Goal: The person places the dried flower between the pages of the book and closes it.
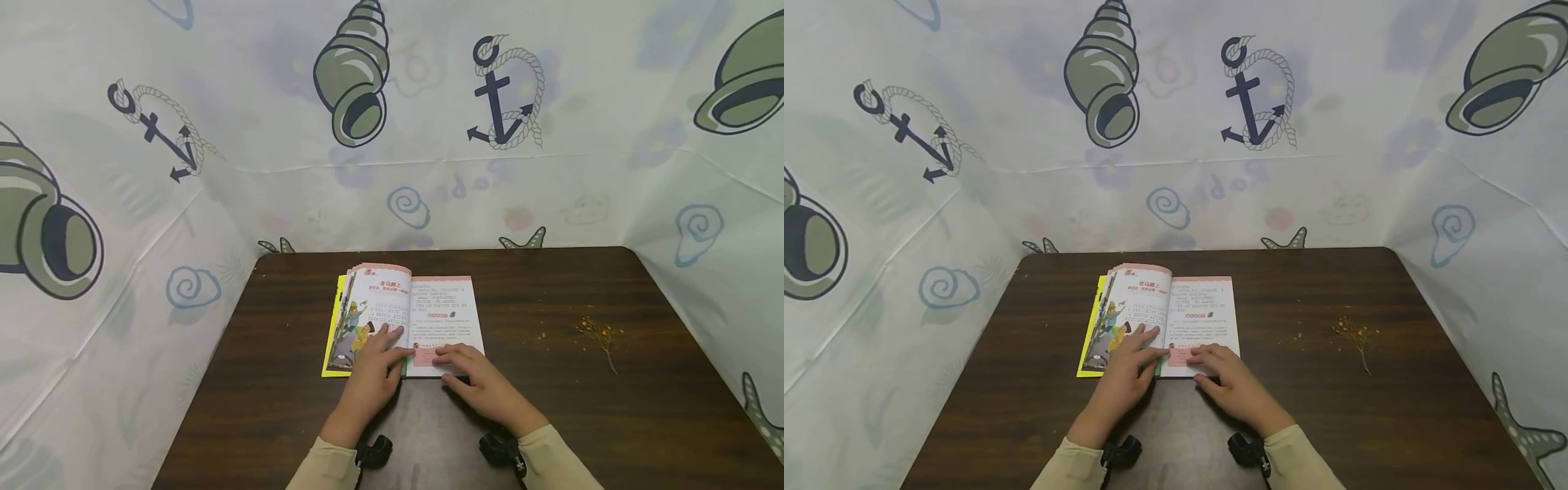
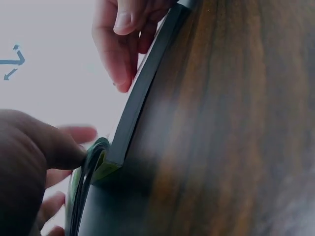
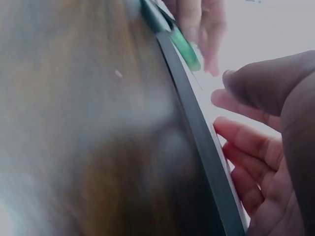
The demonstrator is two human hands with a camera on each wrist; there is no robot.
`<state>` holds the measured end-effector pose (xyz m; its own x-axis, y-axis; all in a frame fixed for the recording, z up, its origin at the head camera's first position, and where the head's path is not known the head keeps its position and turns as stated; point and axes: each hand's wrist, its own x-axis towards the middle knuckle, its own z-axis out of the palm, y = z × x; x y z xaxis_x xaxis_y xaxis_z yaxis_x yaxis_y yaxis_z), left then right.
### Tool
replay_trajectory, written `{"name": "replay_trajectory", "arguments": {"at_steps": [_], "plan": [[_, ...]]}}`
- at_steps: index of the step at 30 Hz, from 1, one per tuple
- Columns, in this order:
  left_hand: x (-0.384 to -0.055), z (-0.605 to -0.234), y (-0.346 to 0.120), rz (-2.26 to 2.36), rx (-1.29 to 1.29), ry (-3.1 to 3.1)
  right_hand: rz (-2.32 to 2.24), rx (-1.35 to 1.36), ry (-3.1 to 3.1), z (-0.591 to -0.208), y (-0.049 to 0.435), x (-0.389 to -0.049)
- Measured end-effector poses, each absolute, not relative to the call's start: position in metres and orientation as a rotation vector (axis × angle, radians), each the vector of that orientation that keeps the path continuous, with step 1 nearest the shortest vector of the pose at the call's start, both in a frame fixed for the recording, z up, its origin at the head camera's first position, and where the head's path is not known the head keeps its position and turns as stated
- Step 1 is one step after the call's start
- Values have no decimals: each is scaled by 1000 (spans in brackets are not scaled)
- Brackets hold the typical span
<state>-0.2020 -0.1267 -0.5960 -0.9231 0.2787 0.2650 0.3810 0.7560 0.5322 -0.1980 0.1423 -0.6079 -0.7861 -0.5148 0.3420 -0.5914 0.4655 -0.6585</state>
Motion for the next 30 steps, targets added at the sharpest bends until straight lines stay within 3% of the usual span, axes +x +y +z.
{"name": "replay_trajectory", "arguments": {"at_steps": [12, 30], "plan": [[-199, -598, -127, -936, -435, -2885, 1036, 667, -2703, -610, 168, -207], [-198, -593, -127, -874, -391, -2829, 1054, -219, -2577, -599, 235, -215]]}}
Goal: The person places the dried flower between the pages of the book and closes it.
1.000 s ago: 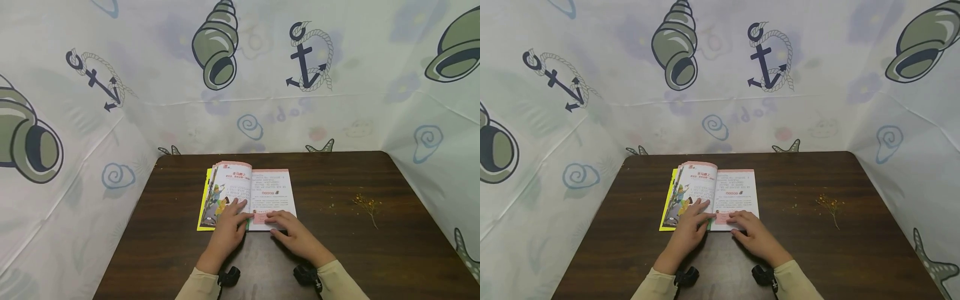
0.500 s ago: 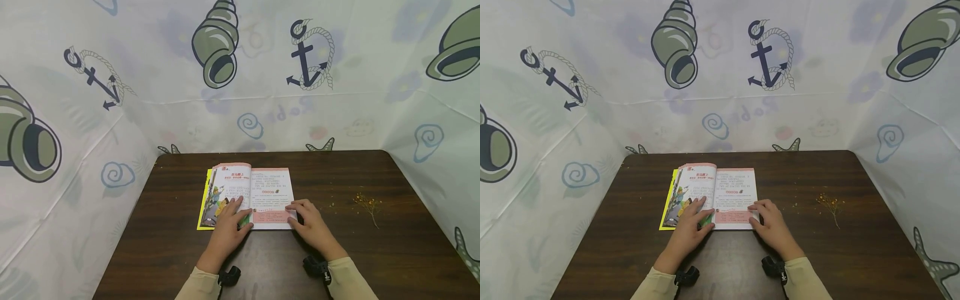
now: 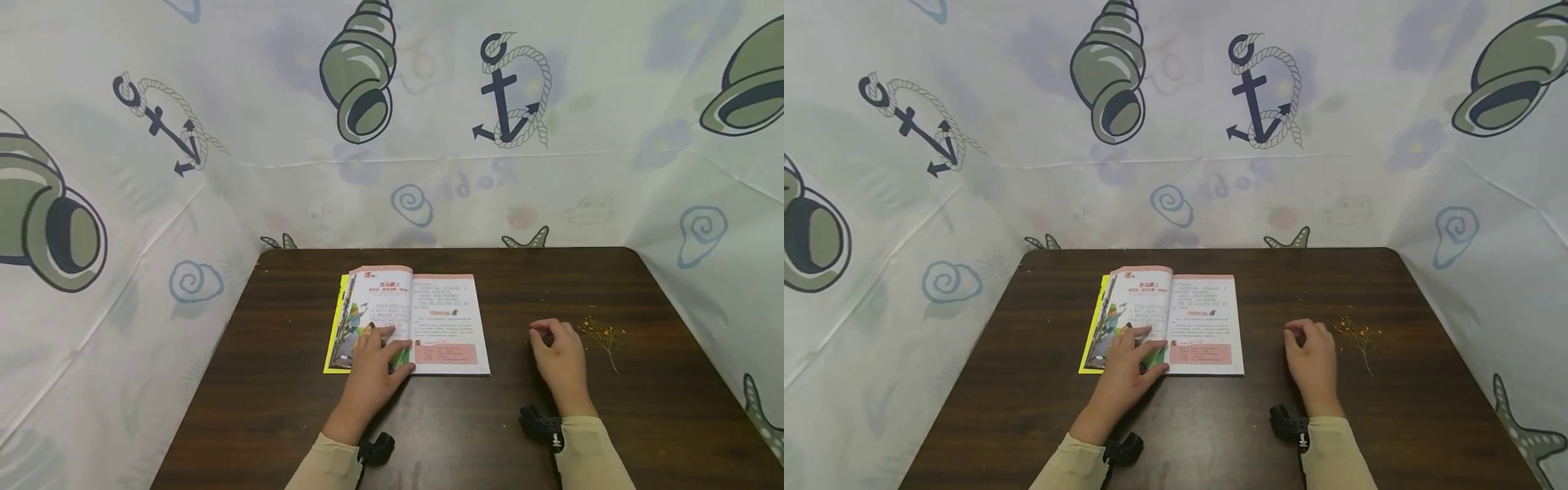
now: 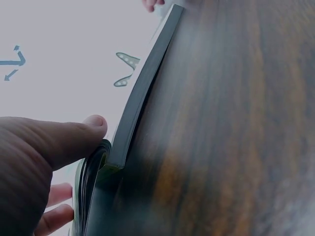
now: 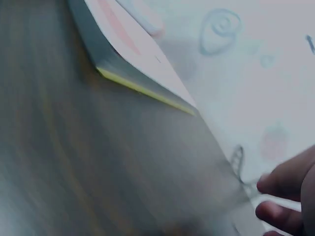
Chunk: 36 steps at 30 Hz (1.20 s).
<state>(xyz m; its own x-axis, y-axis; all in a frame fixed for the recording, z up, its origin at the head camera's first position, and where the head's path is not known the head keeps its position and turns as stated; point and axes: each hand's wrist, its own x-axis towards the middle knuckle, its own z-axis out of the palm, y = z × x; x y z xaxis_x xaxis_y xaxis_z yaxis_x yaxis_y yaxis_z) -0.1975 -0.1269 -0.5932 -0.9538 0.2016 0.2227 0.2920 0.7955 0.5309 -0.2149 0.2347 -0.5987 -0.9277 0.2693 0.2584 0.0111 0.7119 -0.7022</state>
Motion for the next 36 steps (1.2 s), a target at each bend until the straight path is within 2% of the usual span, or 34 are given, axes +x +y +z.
{"name": "replay_trajectory", "arguments": {"at_steps": [9, 16, 22, 36], "plan": [[-200, -598, -123, -897, -350, -2830, 872, -569, -2450, -597, 283, -201], [-199, -599, -122, -903, -272, -2886, 896, -833, -2455, -595, 312, -189], [-196, -596, -123, -960, -323, -2945, 878, -983, -2512, -595, 330, -184], [-196, -593, -124, -988, -337, -2935, 858, -946, -2614, -592, 325, -189]]}}
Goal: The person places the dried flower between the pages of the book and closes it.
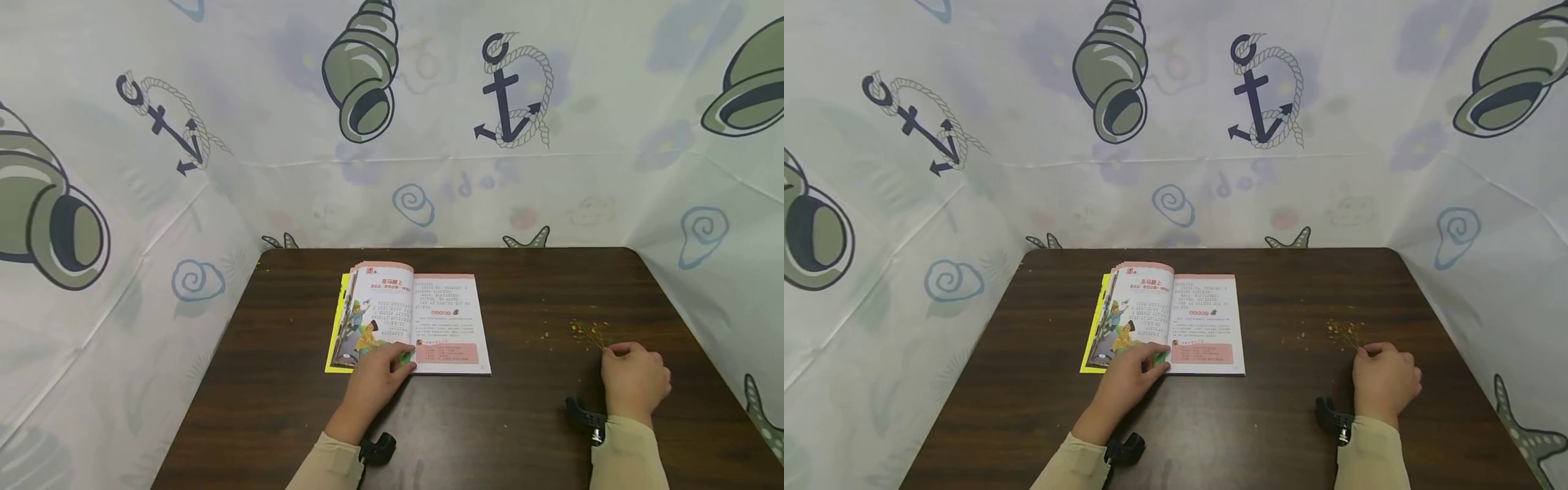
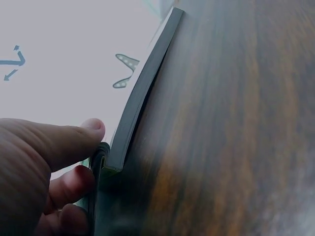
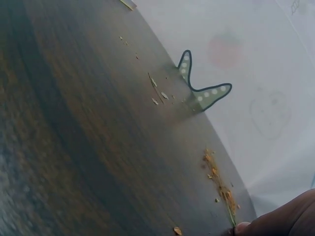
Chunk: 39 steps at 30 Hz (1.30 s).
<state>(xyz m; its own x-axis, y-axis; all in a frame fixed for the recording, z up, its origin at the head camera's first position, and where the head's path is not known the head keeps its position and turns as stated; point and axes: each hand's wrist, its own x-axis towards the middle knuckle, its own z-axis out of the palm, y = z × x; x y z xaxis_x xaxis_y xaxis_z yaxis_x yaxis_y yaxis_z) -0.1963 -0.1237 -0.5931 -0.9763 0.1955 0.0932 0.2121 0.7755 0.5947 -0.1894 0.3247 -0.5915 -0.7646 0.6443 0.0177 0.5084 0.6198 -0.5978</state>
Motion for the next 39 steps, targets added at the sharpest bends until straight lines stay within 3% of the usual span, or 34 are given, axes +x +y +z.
{"name": "replay_trajectory", "arguments": {"at_steps": [23, 39], "plan": [[-196, -591, -123, -1037, -294, -2955, 843, -940, -2774, -586, 326, -195], [-196, -591, -124, -1088, -298, -2957, 995, -771, -2433, -593, 312, -202]]}}
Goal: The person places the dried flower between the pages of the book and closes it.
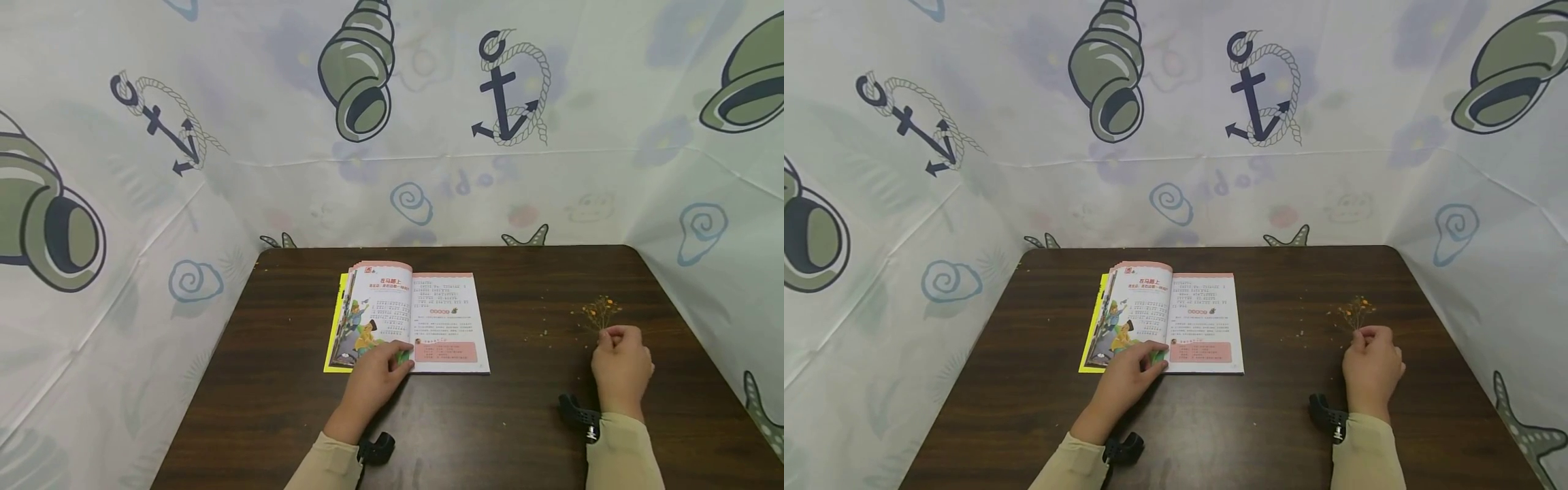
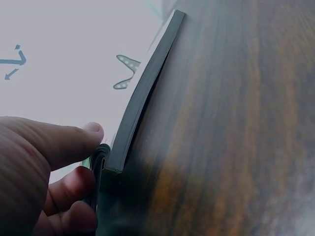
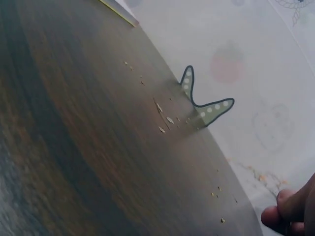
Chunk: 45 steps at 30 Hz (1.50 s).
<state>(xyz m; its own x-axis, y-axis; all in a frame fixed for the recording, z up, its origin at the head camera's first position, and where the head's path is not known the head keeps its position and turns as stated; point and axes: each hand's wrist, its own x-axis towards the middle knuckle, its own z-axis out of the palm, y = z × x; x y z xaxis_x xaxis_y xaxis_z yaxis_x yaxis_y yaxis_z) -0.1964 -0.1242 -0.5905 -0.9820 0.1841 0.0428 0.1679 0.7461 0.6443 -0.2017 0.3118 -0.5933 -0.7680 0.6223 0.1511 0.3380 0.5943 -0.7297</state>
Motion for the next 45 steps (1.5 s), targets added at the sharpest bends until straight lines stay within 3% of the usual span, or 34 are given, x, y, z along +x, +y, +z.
{"name": "replay_trajectory", "arguments": {"at_steps": [20, 45], "plan": [[-197, -595, -124, 1035, 315, 2921, 1061, -650, -2417, -597, 296, -206], [-198, -592, -124, 1060, 278, 2893, 1465, -139, -2530, -606, 191, -212]]}}
